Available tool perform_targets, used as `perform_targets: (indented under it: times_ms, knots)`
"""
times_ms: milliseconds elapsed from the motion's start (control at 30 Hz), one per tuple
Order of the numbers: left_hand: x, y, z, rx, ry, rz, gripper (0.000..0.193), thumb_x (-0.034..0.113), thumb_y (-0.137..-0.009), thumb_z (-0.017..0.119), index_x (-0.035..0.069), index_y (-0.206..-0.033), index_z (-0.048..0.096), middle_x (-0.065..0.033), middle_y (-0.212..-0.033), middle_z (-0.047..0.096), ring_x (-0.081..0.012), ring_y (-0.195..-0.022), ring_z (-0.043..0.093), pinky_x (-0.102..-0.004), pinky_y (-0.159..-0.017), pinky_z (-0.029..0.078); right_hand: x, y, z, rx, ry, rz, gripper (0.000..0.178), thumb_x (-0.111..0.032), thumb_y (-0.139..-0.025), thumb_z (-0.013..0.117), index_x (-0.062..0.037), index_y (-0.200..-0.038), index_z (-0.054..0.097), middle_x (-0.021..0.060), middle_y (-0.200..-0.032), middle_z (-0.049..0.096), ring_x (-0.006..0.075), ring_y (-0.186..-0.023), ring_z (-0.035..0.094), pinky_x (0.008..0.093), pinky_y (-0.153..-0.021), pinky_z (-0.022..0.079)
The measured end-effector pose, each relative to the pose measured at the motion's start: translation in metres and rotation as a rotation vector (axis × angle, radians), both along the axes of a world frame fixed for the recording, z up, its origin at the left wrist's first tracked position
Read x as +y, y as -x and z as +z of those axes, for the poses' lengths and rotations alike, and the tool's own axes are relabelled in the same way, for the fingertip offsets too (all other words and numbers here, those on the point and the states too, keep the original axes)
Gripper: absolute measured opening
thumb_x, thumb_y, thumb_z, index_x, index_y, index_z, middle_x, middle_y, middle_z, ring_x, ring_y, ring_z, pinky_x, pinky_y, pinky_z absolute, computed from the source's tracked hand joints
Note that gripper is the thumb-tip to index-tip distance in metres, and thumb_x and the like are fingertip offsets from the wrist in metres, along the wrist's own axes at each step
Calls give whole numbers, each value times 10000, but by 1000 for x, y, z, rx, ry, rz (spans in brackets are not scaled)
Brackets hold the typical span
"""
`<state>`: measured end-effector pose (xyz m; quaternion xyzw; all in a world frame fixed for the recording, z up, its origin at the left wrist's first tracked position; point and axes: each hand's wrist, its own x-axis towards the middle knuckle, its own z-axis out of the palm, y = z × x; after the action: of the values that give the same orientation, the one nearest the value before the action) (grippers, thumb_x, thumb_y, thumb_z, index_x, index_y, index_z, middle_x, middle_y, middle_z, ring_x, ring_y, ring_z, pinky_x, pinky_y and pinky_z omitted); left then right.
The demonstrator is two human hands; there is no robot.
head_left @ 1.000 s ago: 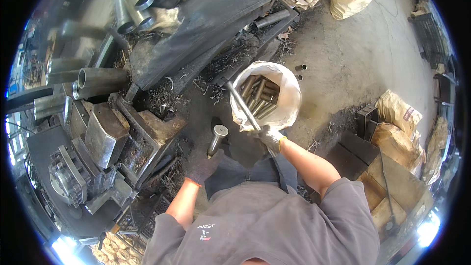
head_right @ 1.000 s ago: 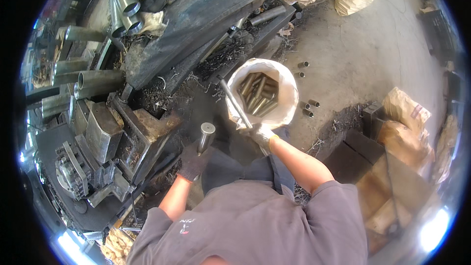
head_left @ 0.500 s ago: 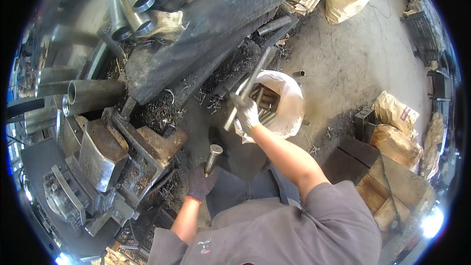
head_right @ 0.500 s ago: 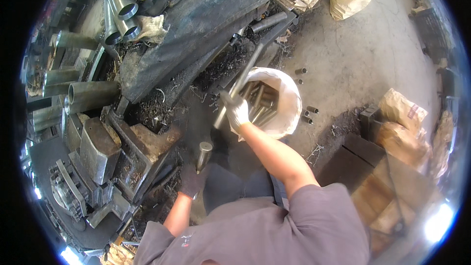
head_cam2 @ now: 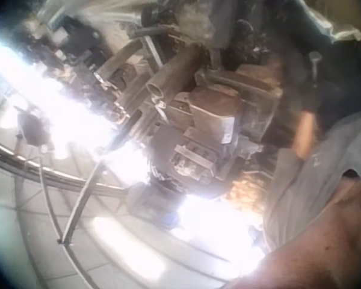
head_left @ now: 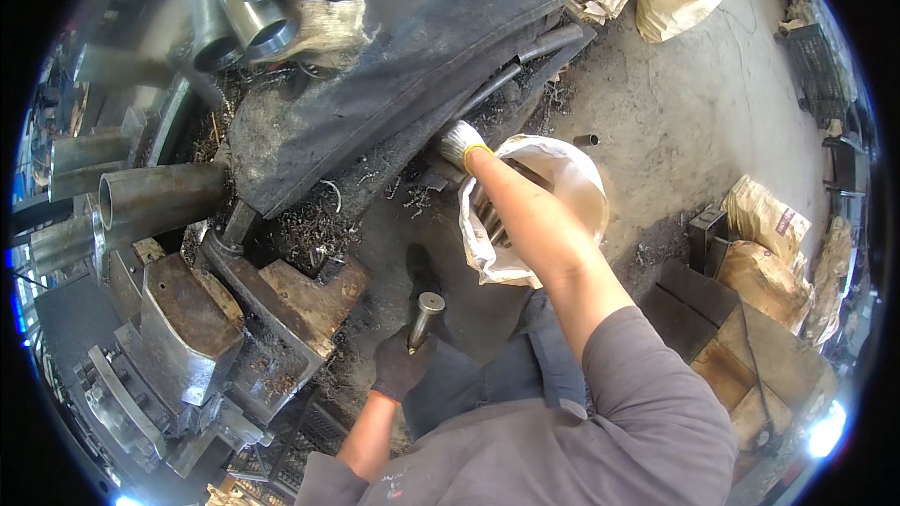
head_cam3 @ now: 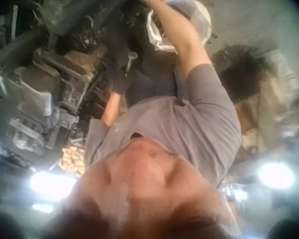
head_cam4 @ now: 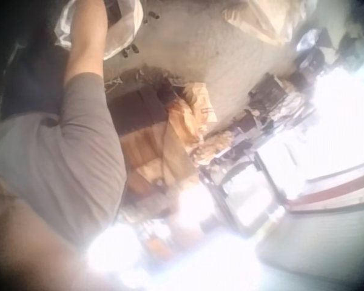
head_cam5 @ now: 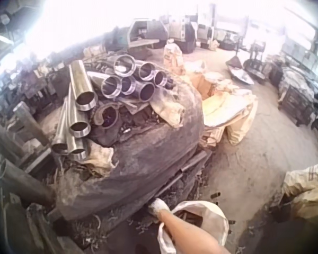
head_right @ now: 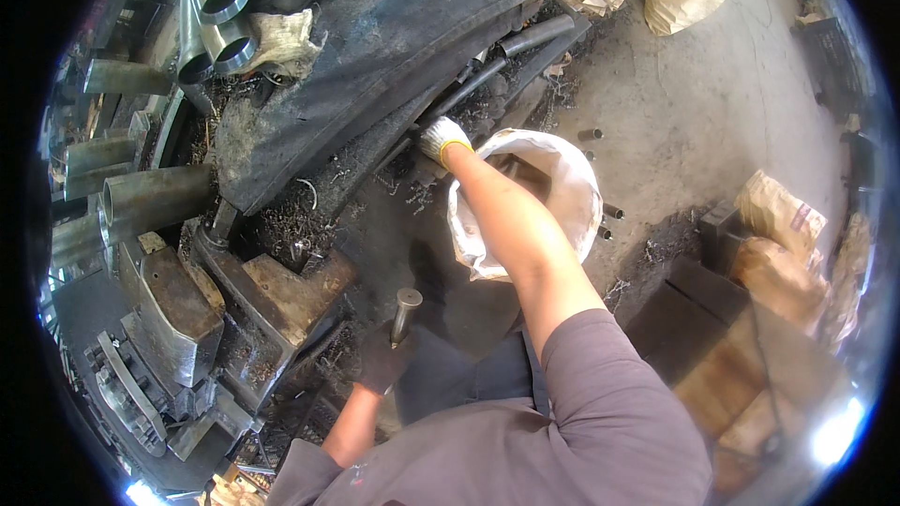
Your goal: The person operates a metal lathe in a workshop, repeatedly loading cylindrical metal parts into the chuck, tightening the jaws, and adjusting the tool post. The person also uses a file to deburr a small metal piece on a separate stand before returning to the lathe.
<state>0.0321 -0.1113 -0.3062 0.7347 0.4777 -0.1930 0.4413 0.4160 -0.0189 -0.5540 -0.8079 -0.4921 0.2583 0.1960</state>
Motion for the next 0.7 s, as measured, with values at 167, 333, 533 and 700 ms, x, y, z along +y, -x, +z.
perform_targets:
  times_ms: [167,333,533,700]
  knots:
    - [4,-16,-3,-27,11,1,433,451,-884,755,57,-1064,758,-257,-920,759,-457,-917,744,-540,-806,573,-22,-2,67,340,-37,-122,362,-308,-1046,569,-13,-1118,767,185,-954,780,308,-794,753,419,-693,589]
    - [5,-42,-9,-103,83,44,427,444,-885,752,52,-1056,761,-248,-885,759,-439,-884,754,-522,-778,573,-92,18,169,910,-307,-384,318,-247,-1015,575,-3,-1026,779,56,-730,730,124,-527,603,270,-529,508]
    - [-1,-95,-13,-162,211,-68,437,449,-895,745,71,-1113,759,-212,-877,761,-404,-872,757,-504,-782,568,-203,35,253,579,-49,-197,516,-114,-899,696,-43,-1406,638,155,-1269,720,234,-1093,729,341,-905,607]
    - [-25,-154,-9,-175,229,-398,483,503,-904,733,103,-1176,740,-178,-989,776,-377,-938,751,-480,-859,566,-254,34,263,111,26,313,511,-217,-734,858,-64,-1200,713,208,-1252,692,387,-1061,723,483,-857,594]
